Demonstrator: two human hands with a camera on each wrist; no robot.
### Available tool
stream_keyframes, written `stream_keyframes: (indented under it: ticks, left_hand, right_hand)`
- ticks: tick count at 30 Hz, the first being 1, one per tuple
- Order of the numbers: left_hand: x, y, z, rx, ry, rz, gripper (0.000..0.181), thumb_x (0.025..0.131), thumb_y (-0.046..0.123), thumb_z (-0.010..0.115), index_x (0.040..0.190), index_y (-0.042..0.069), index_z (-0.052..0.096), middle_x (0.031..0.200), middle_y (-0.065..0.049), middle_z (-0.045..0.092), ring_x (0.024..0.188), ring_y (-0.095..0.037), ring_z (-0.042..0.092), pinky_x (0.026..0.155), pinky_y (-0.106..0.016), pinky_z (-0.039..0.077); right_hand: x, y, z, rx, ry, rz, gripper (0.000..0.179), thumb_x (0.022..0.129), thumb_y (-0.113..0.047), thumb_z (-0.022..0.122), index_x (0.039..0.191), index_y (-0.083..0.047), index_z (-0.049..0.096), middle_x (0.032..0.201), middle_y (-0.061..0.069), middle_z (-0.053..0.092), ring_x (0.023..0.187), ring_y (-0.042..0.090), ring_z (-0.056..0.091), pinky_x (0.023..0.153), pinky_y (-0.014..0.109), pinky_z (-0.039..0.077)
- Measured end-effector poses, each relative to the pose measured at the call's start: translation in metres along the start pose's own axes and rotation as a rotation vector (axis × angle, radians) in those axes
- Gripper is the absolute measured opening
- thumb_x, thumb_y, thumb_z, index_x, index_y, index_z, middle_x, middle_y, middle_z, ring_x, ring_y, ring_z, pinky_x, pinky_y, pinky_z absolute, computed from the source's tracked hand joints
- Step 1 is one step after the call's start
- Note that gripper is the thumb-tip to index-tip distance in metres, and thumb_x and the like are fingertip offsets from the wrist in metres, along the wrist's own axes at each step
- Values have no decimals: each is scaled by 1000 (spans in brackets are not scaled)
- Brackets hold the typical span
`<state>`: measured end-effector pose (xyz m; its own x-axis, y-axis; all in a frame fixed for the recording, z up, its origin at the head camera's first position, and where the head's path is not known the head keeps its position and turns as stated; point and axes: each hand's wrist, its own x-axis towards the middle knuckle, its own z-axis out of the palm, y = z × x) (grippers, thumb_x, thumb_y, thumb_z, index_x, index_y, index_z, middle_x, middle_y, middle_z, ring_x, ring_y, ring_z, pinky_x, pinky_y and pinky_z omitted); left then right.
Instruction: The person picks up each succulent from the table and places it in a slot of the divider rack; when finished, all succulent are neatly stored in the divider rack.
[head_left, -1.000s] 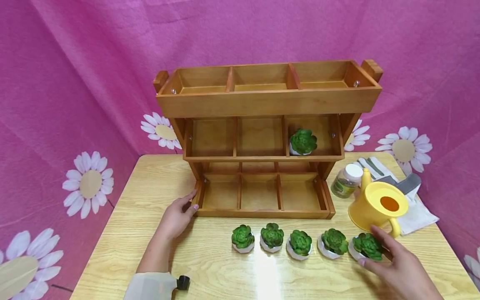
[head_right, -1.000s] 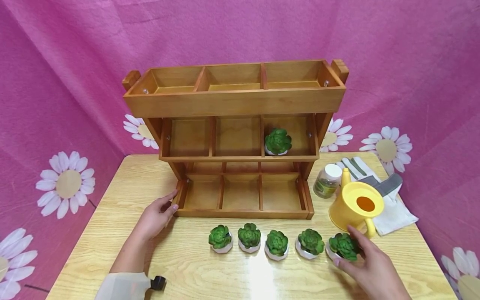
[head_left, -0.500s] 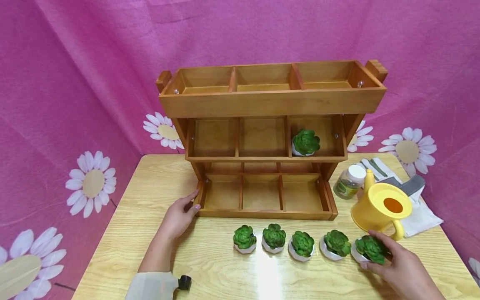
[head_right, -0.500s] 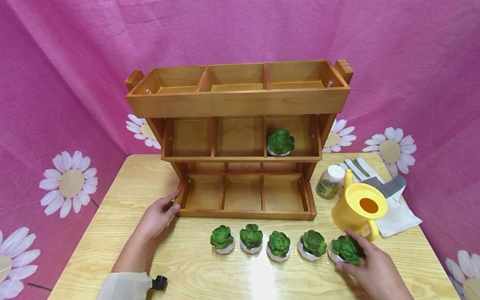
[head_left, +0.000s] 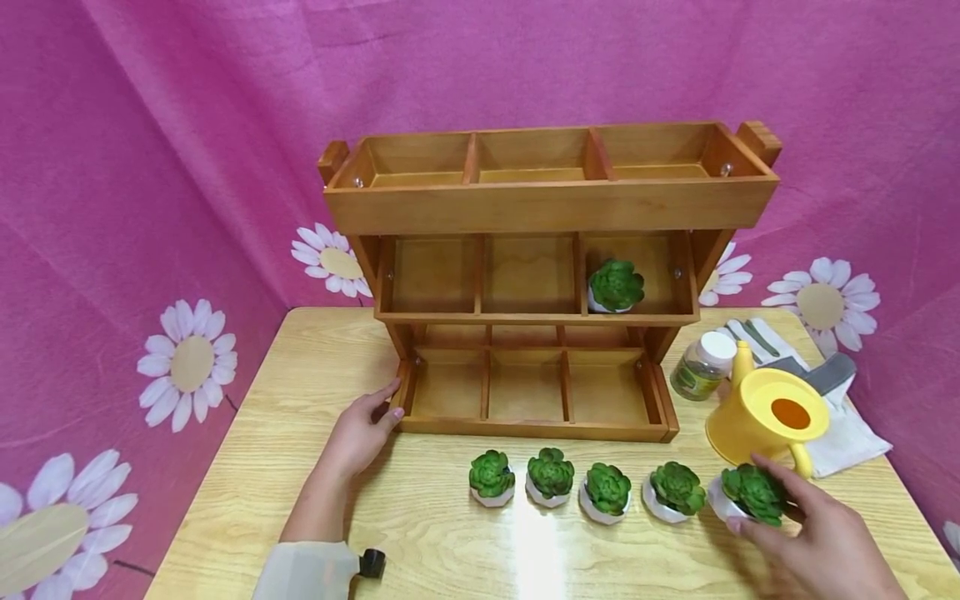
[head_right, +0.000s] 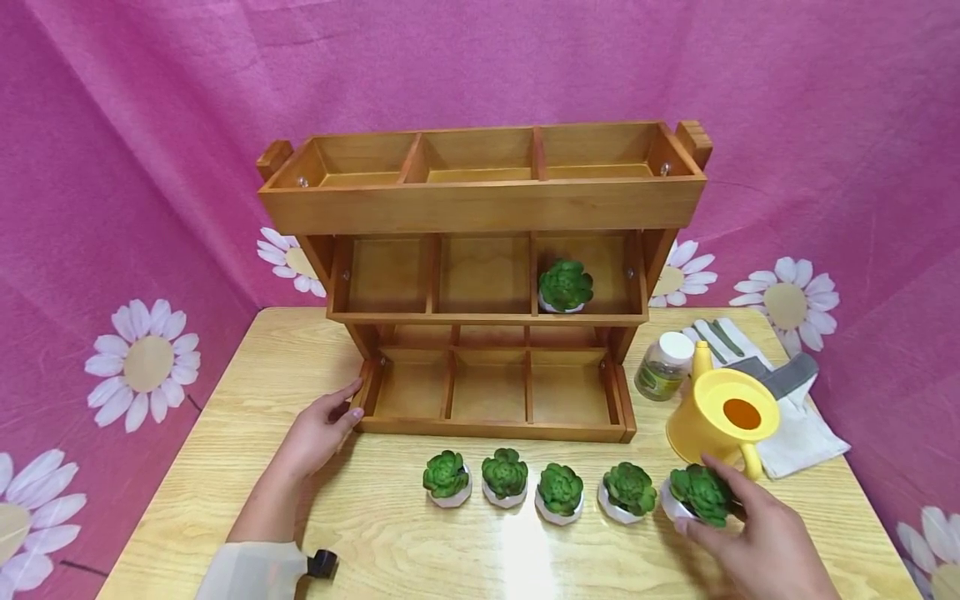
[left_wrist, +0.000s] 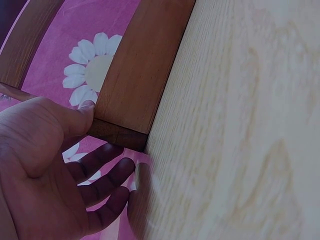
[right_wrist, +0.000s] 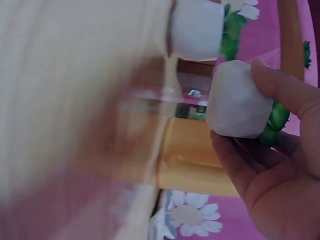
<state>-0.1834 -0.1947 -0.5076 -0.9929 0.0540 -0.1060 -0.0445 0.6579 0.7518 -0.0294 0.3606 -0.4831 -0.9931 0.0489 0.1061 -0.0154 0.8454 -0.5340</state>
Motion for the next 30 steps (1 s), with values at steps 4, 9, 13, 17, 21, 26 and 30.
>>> stream_keyframes:
  ticks: [4, 9, 13, 17, 21, 26, 30]
  left_hand:
    - [1, 1, 0, 0, 1, 12, 53, 106, 25, 62, 157, 23, 49, 145, -20, 57, 133, -38, 55, 113, -57, 39]
    - [-1, 0, -2, 6, 5, 2, 53, 106, 24, 62, 157, 21, 49, 143, -20, 58, 133, -37, 55, 113, -57, 39]
    - [-1, 0, -2, -4, 8, 2, 52, 106, 24, 62, 156, 20, 49, 139, -20, 60, 132, -38, 56, 112, -57, 40]
    - [-1, -2, 2, -12, -8, 6, 53, 106, 25, 62, 157, 20, 49, 142, -20, 59, 133, -38, 55, 113, -57, 40]
    - [-1, -3, 5, -6, -4, 1, 52, 106, 25, 63, 156, 21, 50, 141, -20, 60, 133, -37, 56, 113, -56, 40]
    - [-1, -3, 4, 12, 0, 10, 53, 105, 25, 63, 156, 20, 50, 135, -20, 62, 130, -36, 57, 112, -57, 41]
    - [2, -3, 1, 19, 0, 18, 53, 106, 25, 62, 157, 20, 49, 133, -21, 63, 129, -36, 57, 111, -57, 41]
  right_hand:
    - [2, -10, -7, 17, 32, -37, 86, 74, -36, 95, 145, -5, 57, 121, 31, 67, 100, 48, 67, 70, 3, 35]
    - [9, -24, -9, 31, 61, -52, 82, 73, -35, 96, 142, -8, 60, 120, 27, 69, 98, 34, 70, 72, 2, 37]
    - [15, -34, -9, 55, 97, -74, 80, 73, -34, 97, 141, -10, 62, 121, 21, 70, 96, 8, 66, 76, 0, 38]
    - [20, -43, -8, 98, 145, -125, 80, 71, -26, 98, 140, -8, 63, 121, 19, 71, 98, -13, 55, 79, -1, 39]
    - [28, -53, -5, 126, 165, -147, 80, 71, -24, 98, 140, -7, 63, 122, 18, 72, 100, -19, 51, 81, -1, 40]
    - [39, -65, -1, 132, 177, -163, 82, 70, -25, 99, 141, -8, 63, 118, 17, 73, 98, -2, 64, 82, 1, 40]
    - [49, -74, 0, 117, 177, -177, 80, 70, -28, 98, 140, -8, 63, 117, 19, 73, 96, 30, 73, 80, 2, 40]
